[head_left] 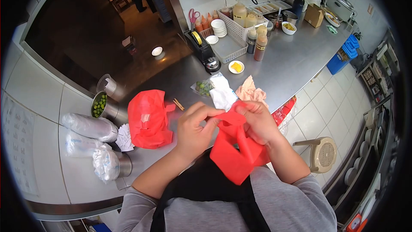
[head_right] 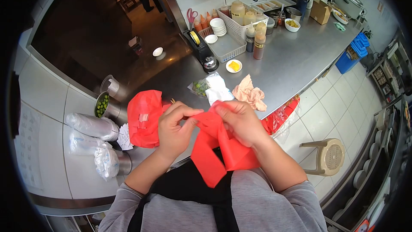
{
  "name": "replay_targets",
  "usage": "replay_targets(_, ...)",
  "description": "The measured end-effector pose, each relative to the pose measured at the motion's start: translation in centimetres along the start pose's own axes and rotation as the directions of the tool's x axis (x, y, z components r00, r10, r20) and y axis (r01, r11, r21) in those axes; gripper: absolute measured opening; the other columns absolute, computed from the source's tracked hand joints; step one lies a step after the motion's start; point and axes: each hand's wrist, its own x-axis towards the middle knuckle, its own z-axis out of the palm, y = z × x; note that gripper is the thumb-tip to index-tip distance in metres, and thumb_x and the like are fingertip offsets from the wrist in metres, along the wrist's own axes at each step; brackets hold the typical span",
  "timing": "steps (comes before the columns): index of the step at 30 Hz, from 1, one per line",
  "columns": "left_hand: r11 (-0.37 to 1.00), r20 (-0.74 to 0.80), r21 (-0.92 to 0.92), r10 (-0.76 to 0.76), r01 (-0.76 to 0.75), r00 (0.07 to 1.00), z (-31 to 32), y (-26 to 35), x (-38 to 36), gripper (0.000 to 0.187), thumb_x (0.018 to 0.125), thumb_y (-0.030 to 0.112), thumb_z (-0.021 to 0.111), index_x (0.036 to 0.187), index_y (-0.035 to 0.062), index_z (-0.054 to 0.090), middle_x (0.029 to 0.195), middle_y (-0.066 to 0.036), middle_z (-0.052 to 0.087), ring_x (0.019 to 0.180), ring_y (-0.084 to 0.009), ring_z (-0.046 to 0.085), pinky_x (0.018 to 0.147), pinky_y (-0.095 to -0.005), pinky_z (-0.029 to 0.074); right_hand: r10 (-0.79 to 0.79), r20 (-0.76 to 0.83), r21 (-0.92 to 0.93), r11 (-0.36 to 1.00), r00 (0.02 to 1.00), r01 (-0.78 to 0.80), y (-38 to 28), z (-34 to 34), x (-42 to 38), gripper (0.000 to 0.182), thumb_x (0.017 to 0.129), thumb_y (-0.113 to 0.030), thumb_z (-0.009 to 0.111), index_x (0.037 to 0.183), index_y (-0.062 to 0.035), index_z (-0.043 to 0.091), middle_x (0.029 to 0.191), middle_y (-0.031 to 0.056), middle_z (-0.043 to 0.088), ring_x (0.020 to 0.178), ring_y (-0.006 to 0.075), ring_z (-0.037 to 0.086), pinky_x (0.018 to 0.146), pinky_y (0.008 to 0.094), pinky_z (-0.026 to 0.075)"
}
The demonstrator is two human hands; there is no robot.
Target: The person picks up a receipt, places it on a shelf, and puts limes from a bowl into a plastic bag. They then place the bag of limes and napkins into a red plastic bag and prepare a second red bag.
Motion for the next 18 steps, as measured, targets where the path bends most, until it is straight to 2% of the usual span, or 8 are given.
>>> replay_targets(2, 0.989, -0.004, 0.129, 0.066, -0.065, 0.998, -0.5, 0.2, -0.2, 0.021, 0.075, -0.001, 0.069, 0.095, 0.0057, 0.069, 0.090, -0.008, 0.064, 0.083, -0.0241, 0.065, 0.073, -0.0333, 0.054, -0.120, -0.059, -0.160, 0.981, 0.991, 0.110, -0.6, -2.8, 1.3, 0.011, 0.095, -0.009, 0.058, 0.093, -0.0033, 0.067, 0.079, -0.0027, 0.064, 0.070, 0.0045, 0.056, 0.064, 0.0209, 0.046)
replay_targets(3, 0.938, 0.214, 0.036, 0.330, -0.345, 0.919, -0.6, 0.3, -0.2, 0.021, 0.078, 0.003, 0.068, 0.098, 0.0089, 0.070, 0.090, -0.007, 0.065, 0.086, -0.0255, 0.065, 0.083, -0.0375, 0.052, -0.248, -0.094, -0.323, 0.924, 0.964, 0.206, -1.2, -4.1, 1.9, 0.011, 0.097, -0.010, 0.057, 0.098, -0.0039, 0.066, 0.083, -0.0018, 0.065, 0.070, 0.0058, 0.057, 0.064, 0.0218, 0.047)
replay_targets(4, 0.812, 0.385, -0.115, 0.567, -0.572, 0.728, -0.7, 0.3, -0.4, 0.022, 0.080, 0.006, 0.066, 0.100, 0.0121, 0.070, 0.090, -0.007, 0.065, 0.090, -0.0269, 0.065, 0.093, -0.0417, 0.050, -0.265, -0.237, -0.072, 0.964, 0.935, 0.255, -2.6, -4.3, 2.2, 0.010, 0.098, -0.011, 0.055, 0.102, -0.0052, 0.063, 0.087, -0.0012, 0.064, 0.074, 0.0071, 0.058, 0.066, 0.0232, 0.049)
replay_targets(5, 0.816, 0.382, -0.115, 0.563, -0.567, 0.733, -0.7, -0.6, -1.3, 0.022, 0.080, 0.006, 0.066, 0.100, 0.0121, 0.070, 0.090, -0.007, 0.065, 0.090, -0.0269, 0.065, 0.093, -0.0417, 0.050, -0.239, -0.374, 0.173, 0.931, 0.896, 0.321, -4.3, -4.4, 2.3, 0.011, 0.100, -0.012, 0.053, 0.106, -0.0064, 0.060, 0.091, -0.0006, 0.063, 0.078, 0.0084, 0.060, 0.067, 0.0247, 0.051)
replay_targets(8, 0.875, 0.859, 0.367, -0.188, -0.315, 0.476, -1.6, -4.8, -3.9, 0.024, 0.086, 0.016, 0.057, 0.108, 0.0173, 0.066, 0.096, -0.006, 0.068, 0.102, -0.0245, 0.064, 0.112, -0.0521, 0.030, -0.431, -0.286, 0.148, 0.863, 0.856, 0.484, -7.5, -7.8, 2.8, 0.010, 0.100, -0.013, 0.051, 0.109, -0.0084, 0.055, 0.096, 0.0004, 0.060, 0.084, 0.0104, 0.061, 0.071, 0.0271, 0.053)
replay_targets(12, 0.831, 0.705, 0.543, -0.375, -0.118, 0.602, -3.5, -3.0, -3.9, 0.030, 0.083, 0.018, 0.063, 0.114, 0.0153, 0.063, 0.102, -0.006, 0.066, 0.092, -0.0261, 0.064, 0.100, -0.0455, 0.044, -0.556, -0.369, -0.123, 0.824, 0.745, 0.554, -5.5, -1.2, 2.3, 0.015, 0.101, -0.019, 0.049, 0.105, -0.0069, 0.056, 0.091, 0.0013, 0.059, 0.076, 0.0114, 0.058, 0.067, 0.0271, 0.051)
replay_targets(14, 0.916, 0.052, 0.389, 0.084, -0.098, 0.995, -2.9, -1.3, -3.8, 0.027, 0.086, 0.019, 0.067, 0.111, 0.0108, 0.064, 0.102, -0.012, 0.063, 0.090, -0.0294, 0.061, 0.085, -0.0435, 0.048, -0.510, -0.067, -0.624, 0.693, 0.858, 0.363, -0.9, 1.6, 1.9, 0.020, 0.101, -0.020, 0.048, 0.102, -0.0031, 0.058, 0.090, 0.0044, 0.059, 0.076, 0.0128, 0.058, 0.063, 0.0278, 0.046)
replay_targets(18, 0.831, -0.113, 0.542, 0.216, -0.122, 0.970, -3.2, -5.0, -0.9, 0.042, 0.083, 0.017, 0.072, 0.122, 0.0076, 0.057, 0.110, -0.013, 0.057, 0.088, -0.0303, 0.057, 0.079, -0.0402, 0.047, -0.241, 0.536, -0.402, 0.769, 0.809, 0.496, 1.6, 9.0, -0.7, 0.020, 0.089, -0.007, 0.067, 0.099, -0.0060, 0.050, 0.081, 0.0008, 0.057, 0.075, 0.0095, 0.054, 0.069, 0.0257, 0.045)
